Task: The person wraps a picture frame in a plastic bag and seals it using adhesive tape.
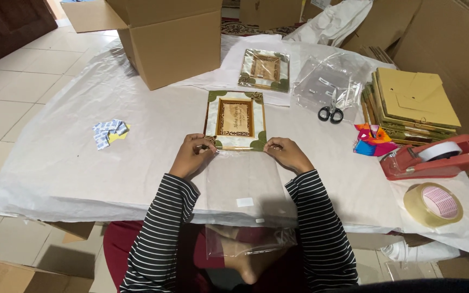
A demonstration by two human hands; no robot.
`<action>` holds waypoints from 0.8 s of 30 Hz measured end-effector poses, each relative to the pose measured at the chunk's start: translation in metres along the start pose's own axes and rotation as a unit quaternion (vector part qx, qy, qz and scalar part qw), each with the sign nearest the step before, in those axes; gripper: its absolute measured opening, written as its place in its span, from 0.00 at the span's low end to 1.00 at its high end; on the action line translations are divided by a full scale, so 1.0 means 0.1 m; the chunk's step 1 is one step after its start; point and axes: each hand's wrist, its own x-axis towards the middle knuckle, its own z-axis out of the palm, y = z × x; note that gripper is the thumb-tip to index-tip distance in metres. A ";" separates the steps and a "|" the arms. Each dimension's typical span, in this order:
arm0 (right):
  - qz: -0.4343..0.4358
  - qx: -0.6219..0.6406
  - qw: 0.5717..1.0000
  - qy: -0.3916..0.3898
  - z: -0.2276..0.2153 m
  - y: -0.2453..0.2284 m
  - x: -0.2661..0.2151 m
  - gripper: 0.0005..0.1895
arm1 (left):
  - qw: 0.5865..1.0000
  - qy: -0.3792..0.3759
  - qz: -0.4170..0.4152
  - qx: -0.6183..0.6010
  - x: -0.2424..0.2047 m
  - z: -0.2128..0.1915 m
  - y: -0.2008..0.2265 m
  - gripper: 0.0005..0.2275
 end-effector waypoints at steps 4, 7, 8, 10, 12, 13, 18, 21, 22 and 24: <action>-0.009 -0.007 1.000 0.001 -0.02 -0.05 -0.04 0.10 | 1.000 0.005 -0.002 0.007 -0.02 0.00 0.03 0.08; -0.006 -0.009 1.000 -0.005 -0.03 -0.10 -0.07 0.10 | 1.000 0.009 -0.014 0.002 -0.03 -0.01 0.08 0.08; 0.000 -0.013 1.000 -0.010 -0.03 -0.12 -0.07 0.10 | 1.000 0.009 -0.021 -0.001 -0.03 -0.01 0.09 0.08; 0.002 -0.011 1.000 -0.010 -0.03 -0.11 -0.07 0.10 | 0.999 0.020 -0.026 0.005 -0.01 0.00 0.04 0.08; 0.003 -0.010 1.000 -0.010 -0.03 -0.10 -0.05 0.10 | 0.999 0.030 -0.031 0.011 0.01 0.04 -0.03 0.07; 0.004 -0.012 1.000 -0.006 -0.03 -0.08 -0.04 0.10 | 0.999 0.019 -0.038 0.014 0.02 0.08 -0.06 0.07; -0.001 -0.015 1.000 0.003 0.00 -0.07 -0.02 0.10 | 0.999 0.018 -0.029 0.020 -0.07 0.03 0.11 0.08; 0.004 -0.009 1.000 0.003 0.00 -0.08 -0.03 0.11 | 0.999 0.025 -0.030 0.011 -0.08 0.04 0.09 0.07; 0.008 0.011 1.000 0.006 -0.01 -0.12 -0.05 0.10 | 0.999 0.029 -0.026 0.003 -0.08 0.03 0.10 0.08; 0.011 0.030 0.999 0.009 -0.02 -0.14 -0.06 0.10 | 0.999 0.034 -0.023 -0.004 -0.07 0.03 0.08 0.08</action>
